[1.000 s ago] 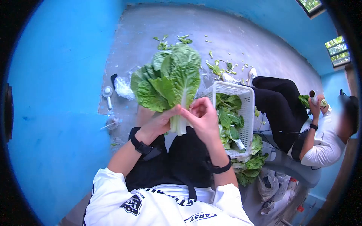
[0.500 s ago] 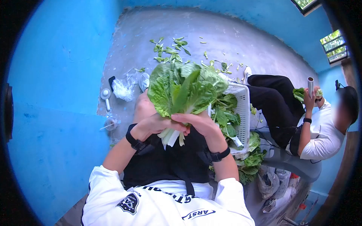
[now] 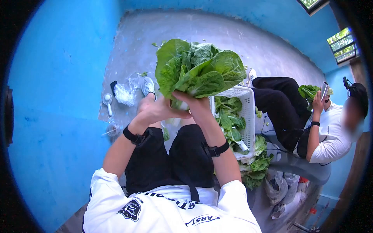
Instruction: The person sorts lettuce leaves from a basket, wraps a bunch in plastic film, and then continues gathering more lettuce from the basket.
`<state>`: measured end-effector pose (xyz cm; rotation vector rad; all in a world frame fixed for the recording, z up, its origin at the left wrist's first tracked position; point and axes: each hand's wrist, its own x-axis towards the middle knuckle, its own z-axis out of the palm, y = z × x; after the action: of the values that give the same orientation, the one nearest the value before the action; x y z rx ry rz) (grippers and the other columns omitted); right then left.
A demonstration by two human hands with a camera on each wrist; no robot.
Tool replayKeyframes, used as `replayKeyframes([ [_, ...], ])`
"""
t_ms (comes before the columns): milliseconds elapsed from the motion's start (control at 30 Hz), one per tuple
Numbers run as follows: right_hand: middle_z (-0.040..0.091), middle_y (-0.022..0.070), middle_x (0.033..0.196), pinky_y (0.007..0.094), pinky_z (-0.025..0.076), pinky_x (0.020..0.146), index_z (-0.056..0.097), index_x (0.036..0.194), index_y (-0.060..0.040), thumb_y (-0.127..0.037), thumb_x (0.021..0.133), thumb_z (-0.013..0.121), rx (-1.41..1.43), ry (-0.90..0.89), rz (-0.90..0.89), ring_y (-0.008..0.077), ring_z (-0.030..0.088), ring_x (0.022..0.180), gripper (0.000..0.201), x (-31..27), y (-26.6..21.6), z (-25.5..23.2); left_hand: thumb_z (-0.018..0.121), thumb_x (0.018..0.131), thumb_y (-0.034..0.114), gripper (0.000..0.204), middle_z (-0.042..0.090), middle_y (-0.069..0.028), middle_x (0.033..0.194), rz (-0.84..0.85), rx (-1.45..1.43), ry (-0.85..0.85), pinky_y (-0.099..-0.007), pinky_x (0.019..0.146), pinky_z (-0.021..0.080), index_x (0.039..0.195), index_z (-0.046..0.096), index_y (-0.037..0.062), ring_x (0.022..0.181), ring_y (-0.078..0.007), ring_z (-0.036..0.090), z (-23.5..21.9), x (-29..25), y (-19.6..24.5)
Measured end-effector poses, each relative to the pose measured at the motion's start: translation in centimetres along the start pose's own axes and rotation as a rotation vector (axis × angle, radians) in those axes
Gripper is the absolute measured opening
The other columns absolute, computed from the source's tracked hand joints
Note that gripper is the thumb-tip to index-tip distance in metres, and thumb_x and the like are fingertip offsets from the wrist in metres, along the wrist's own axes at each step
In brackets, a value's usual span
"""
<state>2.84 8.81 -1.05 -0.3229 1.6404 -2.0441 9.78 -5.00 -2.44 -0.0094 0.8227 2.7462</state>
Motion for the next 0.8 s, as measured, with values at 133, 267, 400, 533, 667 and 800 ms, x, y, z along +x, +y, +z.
replayKeyframes([
  [133, 0.062, 0.0066, 0.106, 0.0293, 0.052, 0.069, 0.059, 0.111, 0.0001, -0.009, 0.073, 0.078, 0.065, 0.022, 0.016, 0.0158, 0.060, 0.092, 0.044, 1.1, 0.0, 0.3, 0.078, 0.072, 0.007, 0.056, 0.062, -0.0122, 0.107, 0.188, 1.152, 0.265, -0.0314, 0.076, 0.050, 0.121, 0.052, -0.0003, 0.091, -0.0159, 0.060, 2.7, 0.3, 1.5],
  [267, 0.063, 0.0060, 0.102, 0.0279, 0.052, 0.067, 0.059, 0.111, 0.0001, -0.010, 0.072, 0.080, 0.075, -0.091, 0.051, 0.0139, 0.062, 0.089, 0.045, 0.9, 0.2, -0.3, 0.076, 0.073, 0.005, 0.038, 0.065, -0.0099, 0.095, 0.088, 0.838, 0.158, -0.0289, 0.067, 0.051, 0.107, 0.060, -0.0011, 0.078, -0.0146, 0.062, -1.5, 1.9, -0.2],
  [400, 0.064, 0.0097, 0.105, 0.0310, 0.052, 0.081, 0.063, 0.107, 0.0009, -0.004, 0.071, 0.079, -0.100, -0.074, 0.016, 0.0172, 0.063, 0.093, 0.040, 0.8, -0.4, -0.2, 0.075, 0.073, 0.007, 0.034, 0.068, -0.0090, 0.087, 0.272, 0.846, 0.165, -0.0294, 0.070, 0.051, 0.103, 0.063, -0.0027, 0.081, -0.0148, 0.063, -1.1, 2.4, -1.1],
  [533, 0.066, 0.0063, 0.094, 0.0285, 0.052, 0.071, 0.063, 0.102, 0.0002, -0.008, 0.074, 0.077, -0.110, 0.051, -0.096, 0.0147, 0.063, 0.083, 0.032, 0.6, 0.2, -0.3, 0.078, 0.073, 0.013, 0.043, 0.066, -0.0114, 0.096, 0.182, 0.913, 0.026, -0.0300, 0.078, 0.049, 0.110, 0.061, 0.0001, 0.092, -0.0147, 0.061, -1.9, 3.4, -0.7],
  [667, 0.065, 0.0089, 0.101, 0.0322, 0.050, 0.079, 0.062, 0.105, 0.0010, -0.009, 0.075, 0.076, -0.127, 0.194, -0.179, 0.0168, 0.063, 0.087, 0.035, 2.4, 0.9, -1.6, 0.081, 0.072, 0.027, 0.060, 0.066, -0.0130, 0.101, 0.071, 1.040, 0.080, -0.0320, 0.085, 0.048, 0.120, 0.056, 0.0008, 0.097, -0.0176, 0.061, -1.9, 3.5, 1.3],
  [800, 0.064, 0.0144, 0.102, 0.0379, 0.049, 0.088, 0.049, 0.117, 0.0035, -0.002, 0.078, 0.070, 0.125, 0.212, -0.163, 0.0278, 0.066, 0.092, 0.045, 5.0, -0.6, -4.4, 0.078, 0.077, 0.030, 0.069, 0.063, -0.0121, 0.111, 0.179, 1.127, 0.228, -0.0345, 0.094, 0.047, 0.132, 0.046, 0.0026, 0.103, -0.0208, 0.061, -6.8, 2.9, 3.9],
])
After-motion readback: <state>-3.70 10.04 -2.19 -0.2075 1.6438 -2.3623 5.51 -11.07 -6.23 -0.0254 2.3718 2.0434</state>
